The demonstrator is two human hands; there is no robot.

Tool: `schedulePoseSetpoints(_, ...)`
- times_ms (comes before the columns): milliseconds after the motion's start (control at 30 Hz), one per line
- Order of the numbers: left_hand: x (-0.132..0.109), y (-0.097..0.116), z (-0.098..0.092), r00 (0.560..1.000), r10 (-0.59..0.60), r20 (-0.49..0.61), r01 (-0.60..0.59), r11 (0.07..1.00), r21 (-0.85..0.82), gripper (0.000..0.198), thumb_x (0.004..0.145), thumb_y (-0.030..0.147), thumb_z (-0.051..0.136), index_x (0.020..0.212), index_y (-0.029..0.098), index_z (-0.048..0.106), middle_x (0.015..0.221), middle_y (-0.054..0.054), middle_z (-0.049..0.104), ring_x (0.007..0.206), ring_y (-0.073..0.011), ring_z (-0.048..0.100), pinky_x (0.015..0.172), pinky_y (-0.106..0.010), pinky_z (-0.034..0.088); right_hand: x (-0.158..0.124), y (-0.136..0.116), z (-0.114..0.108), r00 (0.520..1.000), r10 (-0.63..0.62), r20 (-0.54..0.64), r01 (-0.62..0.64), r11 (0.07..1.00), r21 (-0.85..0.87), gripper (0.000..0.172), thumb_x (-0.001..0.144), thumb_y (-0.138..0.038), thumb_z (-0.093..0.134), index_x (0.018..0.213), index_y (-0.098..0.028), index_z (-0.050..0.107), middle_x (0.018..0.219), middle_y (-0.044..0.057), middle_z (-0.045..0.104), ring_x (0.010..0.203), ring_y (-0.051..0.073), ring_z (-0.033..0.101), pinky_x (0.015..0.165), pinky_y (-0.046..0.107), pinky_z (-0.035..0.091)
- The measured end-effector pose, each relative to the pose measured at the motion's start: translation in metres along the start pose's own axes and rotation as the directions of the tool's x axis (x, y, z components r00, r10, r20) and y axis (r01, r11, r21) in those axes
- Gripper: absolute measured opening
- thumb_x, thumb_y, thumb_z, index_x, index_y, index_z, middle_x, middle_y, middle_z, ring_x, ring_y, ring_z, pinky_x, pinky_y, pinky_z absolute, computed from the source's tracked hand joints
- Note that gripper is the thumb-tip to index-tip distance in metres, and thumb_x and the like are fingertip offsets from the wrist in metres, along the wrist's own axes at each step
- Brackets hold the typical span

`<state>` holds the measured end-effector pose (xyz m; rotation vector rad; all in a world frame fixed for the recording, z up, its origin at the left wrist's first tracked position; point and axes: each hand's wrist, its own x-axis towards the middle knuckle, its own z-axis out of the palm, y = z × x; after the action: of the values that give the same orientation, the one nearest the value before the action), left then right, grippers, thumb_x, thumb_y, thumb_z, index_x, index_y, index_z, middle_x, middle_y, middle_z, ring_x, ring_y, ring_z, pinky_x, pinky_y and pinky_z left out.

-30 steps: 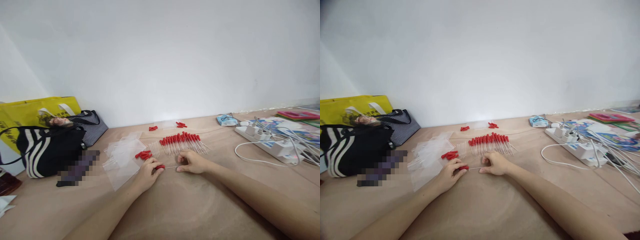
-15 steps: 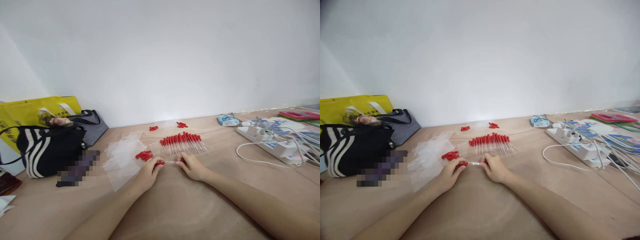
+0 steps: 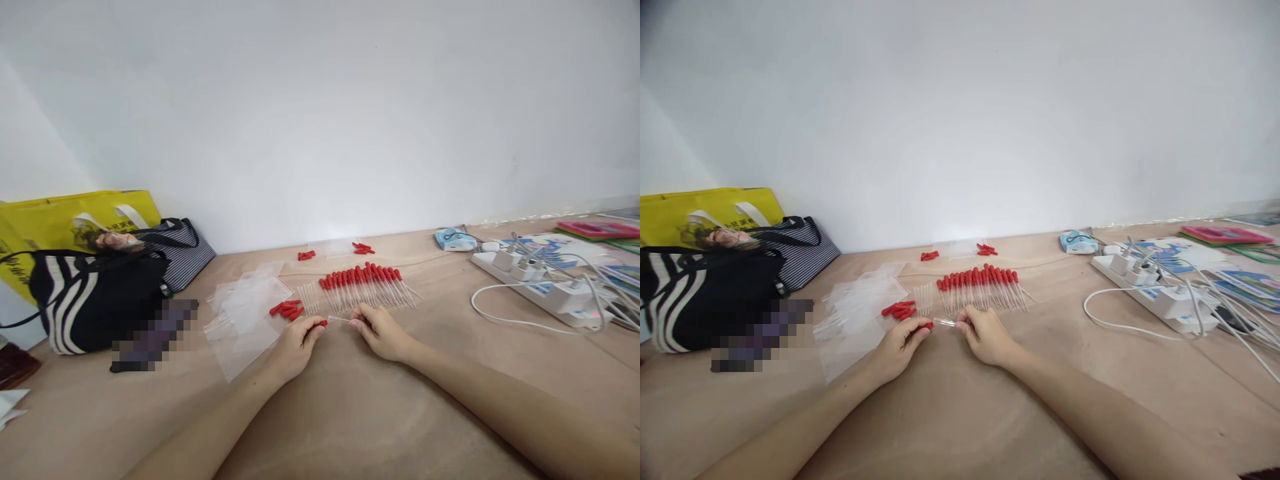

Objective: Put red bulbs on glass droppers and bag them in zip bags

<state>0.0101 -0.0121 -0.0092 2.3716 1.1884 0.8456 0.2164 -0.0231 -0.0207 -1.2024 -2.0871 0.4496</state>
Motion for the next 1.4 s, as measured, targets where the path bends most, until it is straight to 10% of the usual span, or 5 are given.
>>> schedulePoseSetpoints(633, -0.004, 0.012, -0.001, 0.985, 0.172, 0.017, -0.173, 0.982, 0.081, 0.018, 0.082, 0.021, 0.044, 0.073, 0.016, 0.059, 0.066, -0.002, 0.061, 0.065, -0.0147, 0.054, 0.063, -0.026, 0.041, -0.004, -0.006, -0.008, 0.986, -0.1, 0.13, 0.13, 0.959, -0.252, 0.018, 0.083, -0.024, 0.042, 0.072, -0.018, 0.054, 0.067, -0.001, 0.062, 0.059, 0.01, 0.049, 0.066, 0.026, 0.02)
schedulePoseSetpoints(1400, -0.004, 0.011, -0.008, 0.949, 0.293, 0.116, -0.301, 0.951, 0.064, 0.02, 0.085, 0.021, 0.038, 0.081, 0.016, 0.057, 0.077, -0.006, 0.061, 0.073, -0.0161, 0.053, 0.069, -0.029, 0.042, -0.003, -0.02, -0.009, 0.971, -0.095, 0.217, 0.121, 0.986, -0.111, 0.024, 0.082, -0.022, 0.04, 0.068, -0.018, 0.059, 0.059, -0.002, 0.06, 0.053, 0.01, 0.046, 0.07, 0.027, 0.03)
